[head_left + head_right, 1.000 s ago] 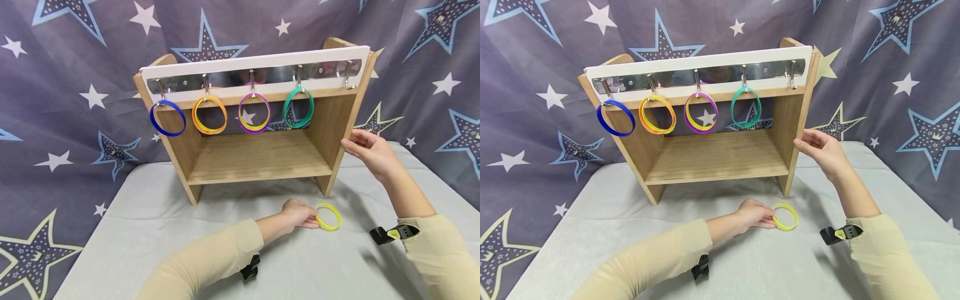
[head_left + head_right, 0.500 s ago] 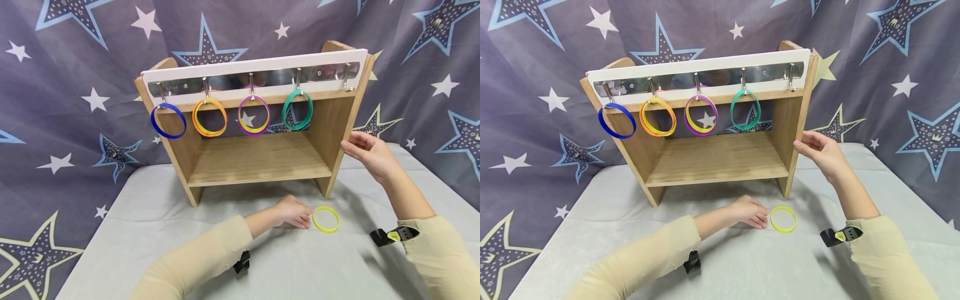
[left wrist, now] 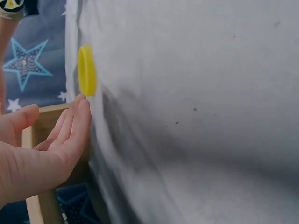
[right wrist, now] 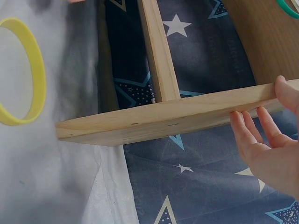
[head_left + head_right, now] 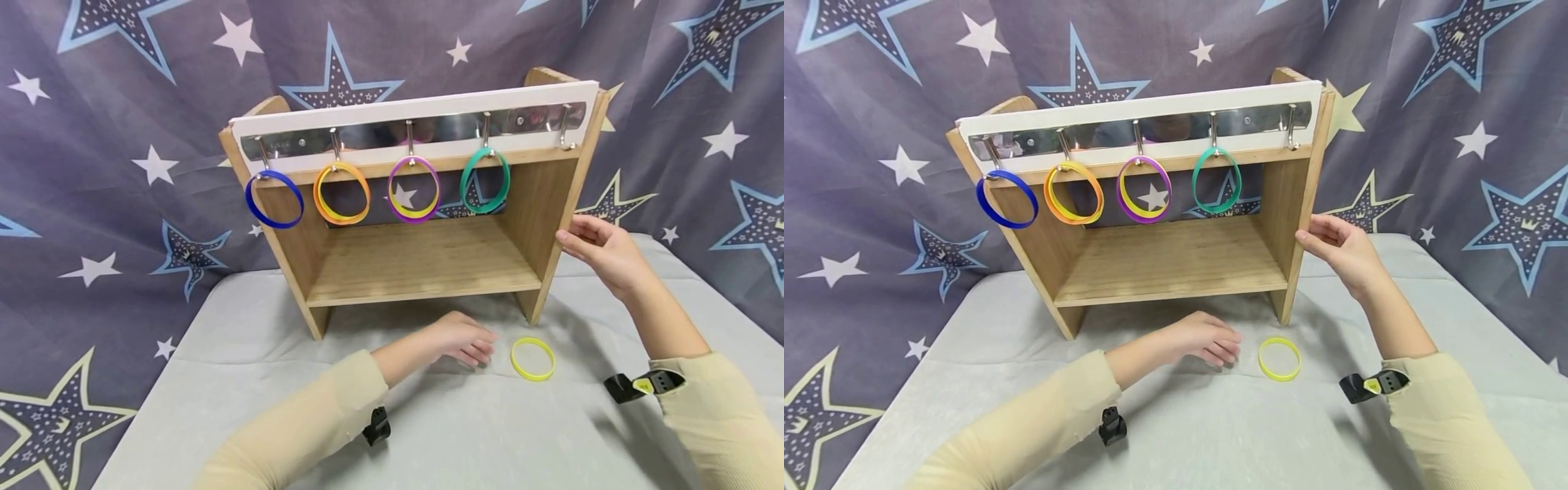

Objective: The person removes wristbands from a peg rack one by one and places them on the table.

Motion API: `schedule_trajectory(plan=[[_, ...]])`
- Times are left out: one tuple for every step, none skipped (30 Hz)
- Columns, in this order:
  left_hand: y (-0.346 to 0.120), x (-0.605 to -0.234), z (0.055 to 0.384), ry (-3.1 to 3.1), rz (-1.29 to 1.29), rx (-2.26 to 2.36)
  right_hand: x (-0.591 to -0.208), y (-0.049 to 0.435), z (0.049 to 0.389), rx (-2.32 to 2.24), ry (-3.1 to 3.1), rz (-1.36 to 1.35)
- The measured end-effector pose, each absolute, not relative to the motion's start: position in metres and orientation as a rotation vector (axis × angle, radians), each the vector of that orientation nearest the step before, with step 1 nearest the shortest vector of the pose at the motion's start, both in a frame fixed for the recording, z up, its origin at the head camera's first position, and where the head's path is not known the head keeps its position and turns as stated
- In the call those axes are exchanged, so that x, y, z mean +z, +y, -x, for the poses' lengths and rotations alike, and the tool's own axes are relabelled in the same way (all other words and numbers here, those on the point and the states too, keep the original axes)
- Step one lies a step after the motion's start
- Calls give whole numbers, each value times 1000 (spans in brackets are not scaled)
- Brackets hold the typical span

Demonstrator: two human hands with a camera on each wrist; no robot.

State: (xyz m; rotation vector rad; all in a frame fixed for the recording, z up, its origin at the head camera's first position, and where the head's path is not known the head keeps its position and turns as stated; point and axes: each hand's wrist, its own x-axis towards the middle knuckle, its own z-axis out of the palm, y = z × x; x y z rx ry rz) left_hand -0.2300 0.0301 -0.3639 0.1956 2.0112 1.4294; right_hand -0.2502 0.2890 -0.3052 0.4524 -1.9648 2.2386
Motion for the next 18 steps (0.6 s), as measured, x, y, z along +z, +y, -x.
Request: schedule_trajectory(plan=[[29, -363, 230, 2007, -198, 1440, -306, 289, 250, 2241, -1964, -450], [28, -360, 230, 2001, -199, 1452, -306, 289, 250, 2242, -1963, -449], [27, -357, 230, 1998, -203, 1463, -306, 289, 251, 2243, -1962, -447], [26, -354, 230, 1992, -209, 1474, -306, 289, 251, 2243, -1963, -446], [25, -350, 229, 1989, -221, 1483, -306, 289, 251, 2244, -1962, -447], [23, -346, 228, 1992, -233, 1487, -306, 289, 250, 2244, -1963, -447], [22, -342, 227, 1995, -248, 1489, -306, 289, 250, 2243, -1966, -446], [20, -337, 226, 1999, -266, 1489, -306, 289, 250, 2243, -1966, -445], [19, -332, 226, 2005, -286, 1490, -306, 289, 250, 2246, -1966, -440], [17, -327, 225, 2013, -309, 1493, -306, 289, 250, 2248, -1966, -434], [16, -322, 224, 2023, -328, 1494, -306, 290, 250, 2250, -1966, -426], [15, -317, 223, 2034, -339, 1496, -306, 290, 249, 2252, -1967, -417], [14, -312, 222, 2041, -350, 1501, -306, 290, 249, 2254, -1969, -408], [13, -307, 220, 2055, -366, 1505, -306, 290, 249, 2255, -1971, -401], [12, -302, 218, 2069, -381, 1518, -306, 290, 249, 2255, -1973, -397], [11, -297, 216, 2086, -393, 1531, -306, 290, 248, 2253, -1976, -397], [10, -291, 214, 2103, -401, 1544, -306, 290, 249, 2250, -1977, -400], [9, -286, 211, 2124, -415, 1560, -306, 290, 249, 2248, -1977, -403]])
